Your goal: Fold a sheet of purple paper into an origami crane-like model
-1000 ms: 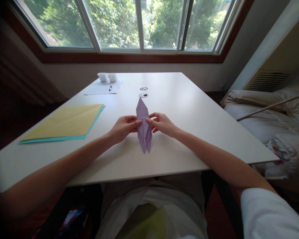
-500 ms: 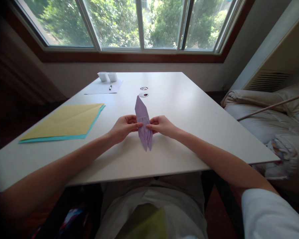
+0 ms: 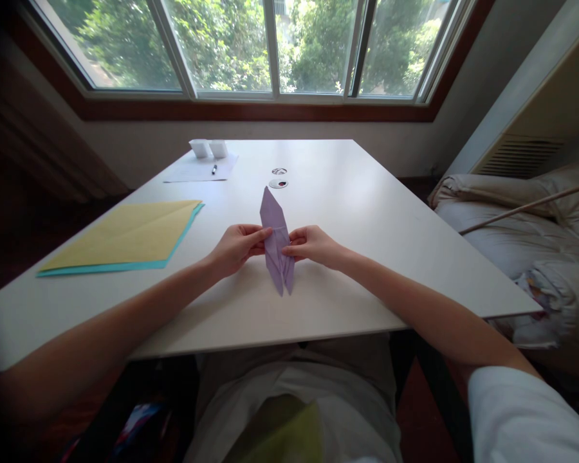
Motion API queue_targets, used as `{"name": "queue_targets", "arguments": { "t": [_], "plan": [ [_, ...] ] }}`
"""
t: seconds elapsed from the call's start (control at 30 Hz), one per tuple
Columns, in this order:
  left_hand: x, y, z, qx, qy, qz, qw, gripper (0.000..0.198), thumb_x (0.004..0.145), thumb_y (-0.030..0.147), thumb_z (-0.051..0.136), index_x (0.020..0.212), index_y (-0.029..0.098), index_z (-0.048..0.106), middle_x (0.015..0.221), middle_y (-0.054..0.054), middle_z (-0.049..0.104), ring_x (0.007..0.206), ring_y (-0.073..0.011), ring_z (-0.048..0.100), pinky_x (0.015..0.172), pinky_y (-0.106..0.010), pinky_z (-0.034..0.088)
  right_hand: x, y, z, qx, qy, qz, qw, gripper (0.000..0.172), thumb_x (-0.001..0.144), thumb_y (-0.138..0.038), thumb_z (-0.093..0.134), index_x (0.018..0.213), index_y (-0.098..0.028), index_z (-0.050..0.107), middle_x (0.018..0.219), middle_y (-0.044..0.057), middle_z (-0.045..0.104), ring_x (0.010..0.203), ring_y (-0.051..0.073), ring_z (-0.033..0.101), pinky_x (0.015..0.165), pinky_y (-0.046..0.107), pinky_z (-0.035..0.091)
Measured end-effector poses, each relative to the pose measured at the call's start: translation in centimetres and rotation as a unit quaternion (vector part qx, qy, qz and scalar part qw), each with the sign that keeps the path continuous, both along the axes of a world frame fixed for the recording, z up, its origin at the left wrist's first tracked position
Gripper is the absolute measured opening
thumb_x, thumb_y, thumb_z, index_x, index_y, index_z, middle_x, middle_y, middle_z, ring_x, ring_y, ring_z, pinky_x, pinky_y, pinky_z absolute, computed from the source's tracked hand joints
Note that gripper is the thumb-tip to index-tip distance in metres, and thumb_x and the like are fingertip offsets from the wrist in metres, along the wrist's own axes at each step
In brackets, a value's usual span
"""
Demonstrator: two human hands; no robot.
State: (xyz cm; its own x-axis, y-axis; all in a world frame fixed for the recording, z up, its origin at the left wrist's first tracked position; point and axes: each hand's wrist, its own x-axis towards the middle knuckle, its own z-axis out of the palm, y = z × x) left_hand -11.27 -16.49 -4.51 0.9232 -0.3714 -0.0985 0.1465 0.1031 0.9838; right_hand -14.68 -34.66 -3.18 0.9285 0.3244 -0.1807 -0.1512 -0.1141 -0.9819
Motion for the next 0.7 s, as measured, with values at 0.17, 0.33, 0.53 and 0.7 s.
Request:
{"name": "queue_targets", "arguments": {
  "t": [0.17,0.33,0.53,0.7],
  "plan": [
    [-0.1,0.1,0.1,-0.003,-0.011,-0.004,1.0,0.031,0.057,0.033,0.079,0.067,0.008,0.064,0.066,-0.006,0.067,0.059,-0.0148,0.062,0.069,-0.034,0.053,0.2,-0.2,-0.3,0.007,0.009,0.019,1.0,0.019,0.066,-0.017,0.071,0.081,-0.013,0.061,0.076,0.003,0.068,0.07,0.012,0.065,0.065,0.024,0.054],
    [-0.4,0.0,0.2,0.013,-0.018,-0.039,0.999,0.032,0.059,0.034,0.078,0.071,0.007,0.065,0.068,-0.006,0.067,0.063,-0.0164,0.063,0.069,-0.034,0.053,0.7,-0.3,-0.4,0.02,-0.021,-0.001,1.0,0.027,0.071,-0.036,0.069,0.081,-0.011,0.063,0.076,0.006,0.067,0.067,0.013,0.063,0.058,0.024,0.054],
    [-0.7,-0.2,0.1,0.02,-0.011,-0.058,0.998,0.032,0.059,0.034,0.078,0.074,0.008,0.066,0.069,-0.005,0.066,0.064,-0.0153,0.063,0.068,-0.031,0.053,1.1,-0.3,-0.6,0.025,-0.013,-0.011,1.0,0.032,0.064,-0.038,0.074,0.076,-0.01,0.066,0.071,0.006,0.067,0.063,0.013,0.062,0.062,0.026,0.053],
    [-0.5,0.0,0.2,0.006,-0.003,-0.063,0.998,0.027,0.06,0.032,0.077,0.068,0.009,0.065,0.064,-0.002,0.064,0.06,-0.0116,0.06,0.064,-0.027,0.051,1.6,-1.1,-0.8,0.053,0.019,0.034,0.998,0.033,0.064,-0.038,0.075,0.081,-0.01,0.066,0.074,0.006,0.066,0.068,0.013,0.062,0.07,0.029,0.051]
  ]
}}
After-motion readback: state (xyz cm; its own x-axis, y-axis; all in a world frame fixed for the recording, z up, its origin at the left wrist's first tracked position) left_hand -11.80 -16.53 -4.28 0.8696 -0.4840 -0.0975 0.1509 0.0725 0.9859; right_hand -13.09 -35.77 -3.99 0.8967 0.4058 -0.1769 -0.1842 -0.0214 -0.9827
